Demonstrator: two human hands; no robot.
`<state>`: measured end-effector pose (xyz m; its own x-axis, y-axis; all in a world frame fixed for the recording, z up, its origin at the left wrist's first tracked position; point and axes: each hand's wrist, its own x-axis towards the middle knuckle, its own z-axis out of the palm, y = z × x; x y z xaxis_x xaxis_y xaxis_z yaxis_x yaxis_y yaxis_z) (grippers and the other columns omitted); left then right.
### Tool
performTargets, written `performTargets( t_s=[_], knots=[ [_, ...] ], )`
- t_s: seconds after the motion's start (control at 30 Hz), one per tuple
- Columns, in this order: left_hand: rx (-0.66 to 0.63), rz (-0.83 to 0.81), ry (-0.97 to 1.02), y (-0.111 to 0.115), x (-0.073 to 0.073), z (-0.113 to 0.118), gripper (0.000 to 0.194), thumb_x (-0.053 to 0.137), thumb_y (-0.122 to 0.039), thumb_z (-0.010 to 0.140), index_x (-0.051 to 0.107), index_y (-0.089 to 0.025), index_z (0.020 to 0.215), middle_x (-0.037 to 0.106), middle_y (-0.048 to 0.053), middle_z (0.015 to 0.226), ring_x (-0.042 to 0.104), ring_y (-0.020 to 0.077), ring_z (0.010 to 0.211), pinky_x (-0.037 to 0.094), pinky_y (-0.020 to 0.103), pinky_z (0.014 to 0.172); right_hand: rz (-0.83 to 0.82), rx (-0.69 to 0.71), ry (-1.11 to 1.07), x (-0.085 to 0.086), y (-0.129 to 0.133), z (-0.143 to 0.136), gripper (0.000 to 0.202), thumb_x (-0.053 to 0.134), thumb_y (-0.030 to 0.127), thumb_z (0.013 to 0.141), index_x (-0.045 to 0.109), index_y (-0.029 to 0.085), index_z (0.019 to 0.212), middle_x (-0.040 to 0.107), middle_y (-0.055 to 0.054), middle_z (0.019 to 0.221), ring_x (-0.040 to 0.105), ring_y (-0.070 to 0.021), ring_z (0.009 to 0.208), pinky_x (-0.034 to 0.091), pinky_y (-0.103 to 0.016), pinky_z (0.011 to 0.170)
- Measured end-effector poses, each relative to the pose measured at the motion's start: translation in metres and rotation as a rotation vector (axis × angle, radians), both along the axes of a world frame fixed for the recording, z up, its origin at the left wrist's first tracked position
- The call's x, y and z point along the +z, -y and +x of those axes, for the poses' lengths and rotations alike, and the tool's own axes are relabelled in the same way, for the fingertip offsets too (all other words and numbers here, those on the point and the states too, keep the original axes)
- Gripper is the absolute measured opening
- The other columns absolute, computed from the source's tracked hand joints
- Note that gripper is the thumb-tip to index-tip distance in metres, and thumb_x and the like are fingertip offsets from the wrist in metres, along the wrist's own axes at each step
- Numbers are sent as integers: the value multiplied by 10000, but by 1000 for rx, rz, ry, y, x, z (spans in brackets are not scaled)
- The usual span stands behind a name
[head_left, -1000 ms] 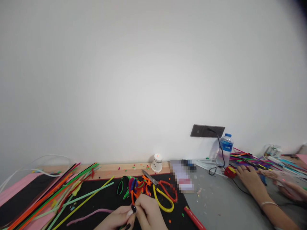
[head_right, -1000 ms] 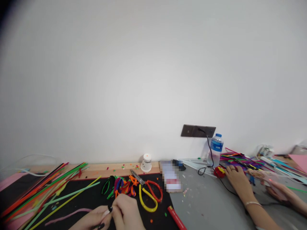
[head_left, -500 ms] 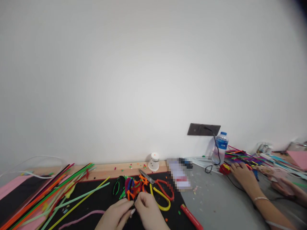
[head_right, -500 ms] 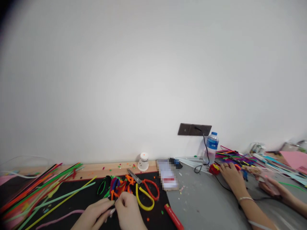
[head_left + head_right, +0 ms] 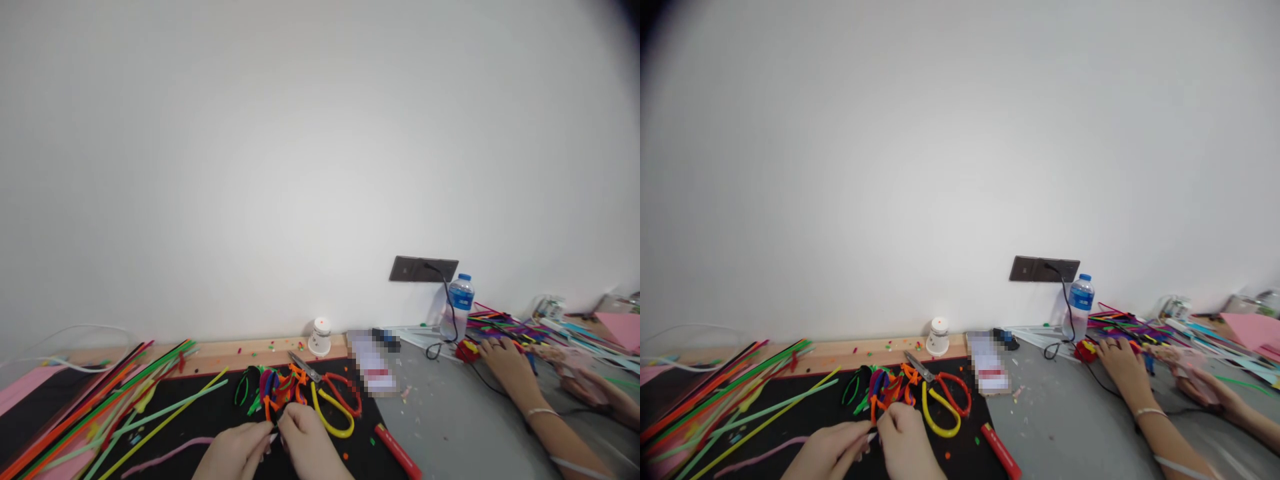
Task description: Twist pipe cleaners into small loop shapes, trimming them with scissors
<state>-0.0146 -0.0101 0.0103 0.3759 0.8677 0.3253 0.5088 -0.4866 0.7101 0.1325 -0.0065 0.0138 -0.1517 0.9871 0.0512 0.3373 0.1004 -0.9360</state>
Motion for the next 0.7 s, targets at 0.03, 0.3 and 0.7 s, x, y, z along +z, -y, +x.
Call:
performTargets(
  t_s=[0.03,0.3,0.7],
  knots=[
    [-8,5,22,0,-1,0,227,477,-221,805,585,-238,607,624,6,569,564,153,529,370,183,521,-2,0,-6,0,0,0,263,389,205,799,351,184,540,329,55,486,334,-89,487,233,-195,444],
    [-18,72,-36,0,-6,-3,185,472,-171,790,607,-253,694,632,8,607,581,158,555,369,186,528,-2,-14,-11,-6,-2,-2,260,417,182,774,344,183,524,313,60,493,323,-86,492,235,-192,453],
    [-188,-4,-113,-2,14,-6,282,404,-170,839,559,-206,606,616,-10,569,571,117,521,361,149,526,124,33,56,4,3,-1,237,375,93,767,320,190,558,341,52,536,358,-96,545,267,-182,483]
  ],
)
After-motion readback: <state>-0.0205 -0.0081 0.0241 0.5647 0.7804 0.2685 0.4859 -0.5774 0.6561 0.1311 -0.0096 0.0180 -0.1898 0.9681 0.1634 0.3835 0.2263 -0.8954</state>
